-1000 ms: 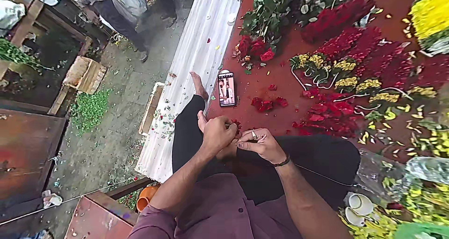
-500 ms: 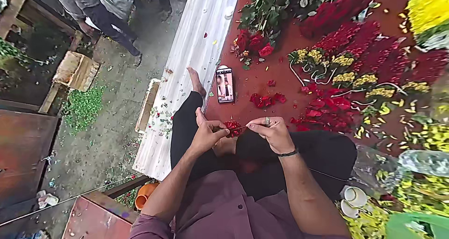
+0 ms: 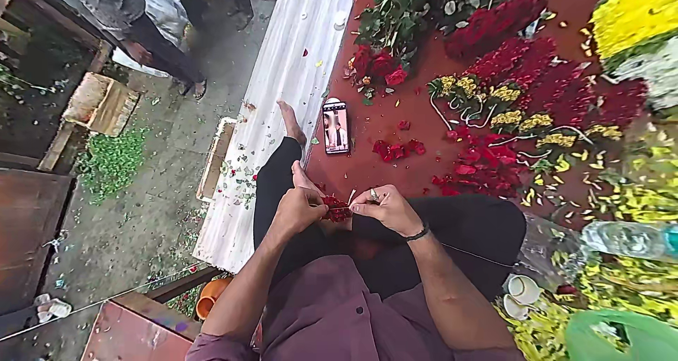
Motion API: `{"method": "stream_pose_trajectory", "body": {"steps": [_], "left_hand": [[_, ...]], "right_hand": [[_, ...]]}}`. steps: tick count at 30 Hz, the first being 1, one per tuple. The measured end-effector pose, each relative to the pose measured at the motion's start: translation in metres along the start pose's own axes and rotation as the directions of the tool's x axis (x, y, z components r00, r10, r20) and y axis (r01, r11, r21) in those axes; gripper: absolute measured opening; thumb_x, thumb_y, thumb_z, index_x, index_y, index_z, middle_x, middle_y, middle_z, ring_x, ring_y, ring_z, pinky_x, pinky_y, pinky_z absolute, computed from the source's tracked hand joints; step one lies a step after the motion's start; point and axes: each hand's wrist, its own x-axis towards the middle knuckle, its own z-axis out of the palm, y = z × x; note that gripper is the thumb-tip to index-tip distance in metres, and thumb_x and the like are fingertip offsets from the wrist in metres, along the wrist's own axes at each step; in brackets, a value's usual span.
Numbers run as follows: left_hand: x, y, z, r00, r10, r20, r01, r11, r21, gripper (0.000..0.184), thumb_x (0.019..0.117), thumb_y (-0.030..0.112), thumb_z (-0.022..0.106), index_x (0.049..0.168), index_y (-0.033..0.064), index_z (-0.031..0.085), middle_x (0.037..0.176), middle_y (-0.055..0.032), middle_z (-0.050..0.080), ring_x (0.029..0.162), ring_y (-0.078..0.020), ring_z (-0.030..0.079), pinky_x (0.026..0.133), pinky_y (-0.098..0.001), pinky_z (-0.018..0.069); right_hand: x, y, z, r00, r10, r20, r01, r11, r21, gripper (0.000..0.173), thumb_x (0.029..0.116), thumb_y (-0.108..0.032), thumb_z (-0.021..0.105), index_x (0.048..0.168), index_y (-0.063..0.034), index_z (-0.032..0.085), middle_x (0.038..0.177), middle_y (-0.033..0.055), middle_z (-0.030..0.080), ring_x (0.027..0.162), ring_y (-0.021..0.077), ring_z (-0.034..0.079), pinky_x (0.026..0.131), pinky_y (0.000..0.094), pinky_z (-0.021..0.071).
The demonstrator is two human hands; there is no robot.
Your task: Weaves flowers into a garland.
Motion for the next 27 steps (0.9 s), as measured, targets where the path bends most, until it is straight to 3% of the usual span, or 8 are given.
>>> {"method": "stream_pose_trajectory", "body": {"steps": [5,10,13,15,17,19,25,27], "left_hand": [[-0.008,0.003,-0.002,1.0,0.008,0.023,-0.008,1.0,-0.008,0.017,0.0914,0.032,0.073,0.095,0.0167,0.079,0.092,0.001,0.077,0.085,-0.0117,0.072,0.083,-0.0437,0.0593],[-0.007,0.009,-0.01,0.997,0.026,0.075,-0.024,0.999,-0.036,0.018,0.0912,0.03,0.074,0.09,0.0125,0.078,0.081,-0.0004,0.073,0.072,-0.0112,0.067,0.072,-0.04,0.0564],[-0.006,0.007,-0.016,0.991,0.087,0.101,-0.073,0.988,-0.133,0.018,0.09,0.03,0.075,0.085,0.0125,0.077,0.072,0.0031,0.069,0.063,-0.0068,0.061,0.064,-0.0338,0.0521],[-0.008,0.005,-0.019,0.991,0.104,0.089,-0.086,0.979,-0.182,0.016,0.0895,0.029,0.076,0.084,0.0131,0.077,0.072,0.0041,0.069,0.063,-0.0055,0.061,0.063,-0.0315,0.053],[-0.01,0.003,-0.02,0.991,0.11,0.076,-0.09,0.969,-0.231,0.015,0.0892,0.027,0.076,0.084,0.0128,0.077,0.071,0.0044,0.069,0.064,-0.0049,0.062,0.063,-0.0296,0.0529],[-0.009,0.002,-0.017,0.99,0.126,0.068,-0.103,0.955,-0.277,0.014,0.0892,0.025,0.076,0.083,0.0121,0.076,0.071,0.0045,0.069,0.064,-0.0049,0.062,0.063,-0.0283,0.0529],[-0.01,0.005,-0.006,0.991,0.122,0.057,-0.094,0.932,-0.35,0.016,0.0901,0.025,0.075,0.084,0.0102,0.075,0.072,0.0023,0.069,0.064,-0.0065,0.062,0.063,-0.0285,0.0527],[-0.009,0.007,-0.005,0.99,0.121,0.065,-0.091,0.931,-0.354,0.016,0.0906,0.025,0.075,0.084,0.01,0.075,0.073,0.0016,0.07,0.066,-0.0071,0.064,0.064,-0.0293,0.0539]], "right_hand": [[-0.001,-0.004,0.004,0.999,-0.017,0.027,0.017,1.0,-0.019,0.008,0.0911,-0.012,0.074,0.089,-0.0072,0.079,0.076,-0.0042,0.072,0.066,-0.0011,0.062,0.064,0.0194,0.0528],[-0.002,-0.006,-0.003,0.998,0.011,0.057,-0.009,0.999,-0.036,0.009,0.0919,-0.014,0.072,0.089,-0.0072,0.078,0.077,-0.0058,0.071,0.068,-0.0026,0.059,0.066,0.019,0.0505],[0.001,-0.006,-0.046,0.999,0.042,0.005,-0.042,0.991,-0.126,0.013,0.0971,-0.015,0.067,0.1,-0.0063,0.076,0.094,0.0014,0.073,0.083,0.008,0.066,0.078,0.0297,0.0573],[0.014,0.005,-0.096,0.971,0.108,-0.214,-0.16,0.957,-0.243,0.017,0.099,-0.013,0.065,0.111,-0.0065,0.075,0.105,0.0068,0.074,0.094,0.0165,0.07,0.086,0.0404,0.0589],[0.035,0.028,-0.146,0.861,0.136,-0.49,-0.348,0.86,-0.373,0.018,0.0984,-0.011,0.064,0.111,-0.0087,0.076,0.111,0.0101,0.074,0.104,0.0245,0.07,0.093,0.0515,0.0557],[0.056,0.049,-0.187,0.765,0.18,-0.618,-0.543,0.697,-0.468,0.025,0.0956,-0.01,0.059,0.111,-0.0153,0.078,0.113,0.0132,0.074,0.11,0.0357,0.068,0.093,0.0662,0.0505],[0.102,0.106,-0.206,0.872,0.154,-0.464,-0.467,0.54,-0.7,0.031,0.0833,-0.013,0.079,0.114,-0.0187,0.078,0.125,0.0181,0.065,0.121,0.0429,0.058,0.094,0.0696,0.0485],[0.106,0.115,-0.201,0.871,0.137,-0.472,-0.466,0.537,-0.704,0.024,0.0809,-0.016,0.083,0.104,-0.0159,0.078,0.125,0.0198,0.063,0.122,0.0458,0.055,0.091,0.0718,0.0478]]}}
